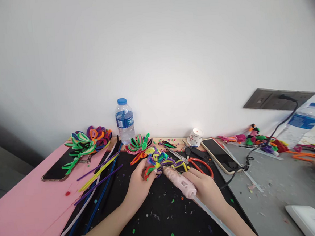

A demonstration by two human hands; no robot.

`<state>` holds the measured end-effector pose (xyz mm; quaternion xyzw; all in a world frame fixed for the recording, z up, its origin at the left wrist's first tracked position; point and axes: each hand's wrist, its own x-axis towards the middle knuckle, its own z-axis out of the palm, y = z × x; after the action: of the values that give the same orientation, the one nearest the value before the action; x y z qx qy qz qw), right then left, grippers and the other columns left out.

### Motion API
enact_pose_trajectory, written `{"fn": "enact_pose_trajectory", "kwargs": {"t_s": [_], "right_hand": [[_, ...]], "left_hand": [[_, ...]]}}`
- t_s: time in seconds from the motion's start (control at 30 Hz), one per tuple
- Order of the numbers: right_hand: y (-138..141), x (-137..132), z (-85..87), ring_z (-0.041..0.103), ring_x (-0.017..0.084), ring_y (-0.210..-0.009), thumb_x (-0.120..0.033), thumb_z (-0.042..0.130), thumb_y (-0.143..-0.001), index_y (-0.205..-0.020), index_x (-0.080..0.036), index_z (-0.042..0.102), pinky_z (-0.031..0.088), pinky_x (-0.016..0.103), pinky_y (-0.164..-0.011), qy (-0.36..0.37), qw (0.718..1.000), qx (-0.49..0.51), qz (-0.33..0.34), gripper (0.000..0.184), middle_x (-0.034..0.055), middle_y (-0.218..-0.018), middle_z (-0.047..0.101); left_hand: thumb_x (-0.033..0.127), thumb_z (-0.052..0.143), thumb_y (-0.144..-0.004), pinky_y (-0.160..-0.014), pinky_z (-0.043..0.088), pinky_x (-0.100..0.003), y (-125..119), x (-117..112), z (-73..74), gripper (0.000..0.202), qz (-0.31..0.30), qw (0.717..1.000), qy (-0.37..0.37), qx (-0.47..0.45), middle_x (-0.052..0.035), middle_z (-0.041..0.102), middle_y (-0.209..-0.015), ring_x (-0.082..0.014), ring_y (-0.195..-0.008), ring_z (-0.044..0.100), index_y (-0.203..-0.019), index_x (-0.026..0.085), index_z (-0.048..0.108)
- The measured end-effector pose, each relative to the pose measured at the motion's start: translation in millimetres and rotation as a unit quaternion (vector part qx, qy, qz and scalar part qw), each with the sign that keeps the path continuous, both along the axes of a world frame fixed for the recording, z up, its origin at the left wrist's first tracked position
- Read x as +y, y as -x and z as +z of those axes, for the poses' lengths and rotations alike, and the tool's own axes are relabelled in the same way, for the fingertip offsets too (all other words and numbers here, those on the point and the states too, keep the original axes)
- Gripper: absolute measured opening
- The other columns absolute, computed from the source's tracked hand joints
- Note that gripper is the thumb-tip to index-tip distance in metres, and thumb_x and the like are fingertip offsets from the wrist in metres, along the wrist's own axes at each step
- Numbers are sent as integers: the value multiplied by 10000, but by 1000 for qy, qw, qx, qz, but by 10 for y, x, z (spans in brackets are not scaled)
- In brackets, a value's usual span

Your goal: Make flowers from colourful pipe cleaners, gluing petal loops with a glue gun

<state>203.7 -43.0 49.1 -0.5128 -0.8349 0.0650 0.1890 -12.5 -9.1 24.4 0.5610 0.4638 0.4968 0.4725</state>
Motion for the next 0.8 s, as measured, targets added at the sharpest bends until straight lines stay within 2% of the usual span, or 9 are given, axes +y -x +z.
{"fn": "enact_pose_trajectory", "kwargs": {"t_s": [0.17,0.3,0.37,0.47,0.53,0.6,0.67,0.73,0.8], "right_hand": [[-87,6,19,500,133,-598,-186,479,-814,-790,-182,584,382,226,-553,3,996,89,2,108,22,-700,519],[-178,19,134,540,150,-593,-275,500,-819,-749,-184,604,438,239,-555,24,984,172,-48,155,25,-656,569],[-254,14,216,580,175,-641,-326,501,-818,-834,-183,636,468,250,-568,42,975,205,-74,198,46,-712,628],[-443,-17,298,622,226,-794,-367,500,-801,-1060,-170,624,503,269,-635,54,963,242,-104,349,84,-875,680],[-629,-53,302,632,233,-772,-393,505,-778,-1055,-163,634,508,266,-616,34,954,247,-169,382,79,-811,694],[-848,-95,282,624,219,-628,-425,510,-751,-918,-160,674,491,259,-530,32,940,221,-257,353,60,-639,673],[-1068,-136,272,598,223,-525,-471,504,-727,-765,-150,677,462,274,-465,61,914,156,-371,367,59,-533,633],[-1257,-171,289,618,263,-567,-508,500,-702,-767,-141,678,460,301,-476,80,883,84,-455,413,85,-566,650],[-1402,-200,327,643,289,-682,-504,483,-707,-891,-156,674,472,311,-529,50,879,47,-471,438,98,-690,689]], "left_hand": [[281,591,-775,-806,522,-335,-9,16,-15,314,-11,995,57,-78,-65,649,-1052,-229,-934,634,-1070,181,552],[279,619,-759,-779,540,-321,-5,15,2,377,-9,985,107,-137,-49,662,-1014,-205,-851,668,-1114,187,533],[276,626,-755,-785,540,-316,0,16,17,377,-7,981,117,-153,-43,667,-998,-199,-839,675,-1111,189,538],[281,635,-750,-774,544,-301,3,18,32,370,-1,979,122,-161,-40,672,-980,-197,-832,680,-1098,189,551],[293,638,-747,-761,548,-296,1,19,30,364,0,979,121,-163,-45,674,-988,-200,-829,682,-1087,187,561],[306,641,-744,-750,551,-298,-2,20,20,363,1,979,118,-165,-50,673,-997,-203,-819,685,-1078,186,567],[318,646,-738,-741,555,-299,-5,21,6,363,4,979,118,-168,-52,675,-992,-202,-803,688,-1068,184,573],[326,653,-732,-736,557,-298,-7,24,-7,365,7,978,119,-172,-52,678,-981,-201,-791,690,-1060,184,578],[330,658,-727,-732,558,-298,-8,26,-15,367,8,977,119,-175,-52,680,-975,-201,-787,690,-1055,185,582]]}}
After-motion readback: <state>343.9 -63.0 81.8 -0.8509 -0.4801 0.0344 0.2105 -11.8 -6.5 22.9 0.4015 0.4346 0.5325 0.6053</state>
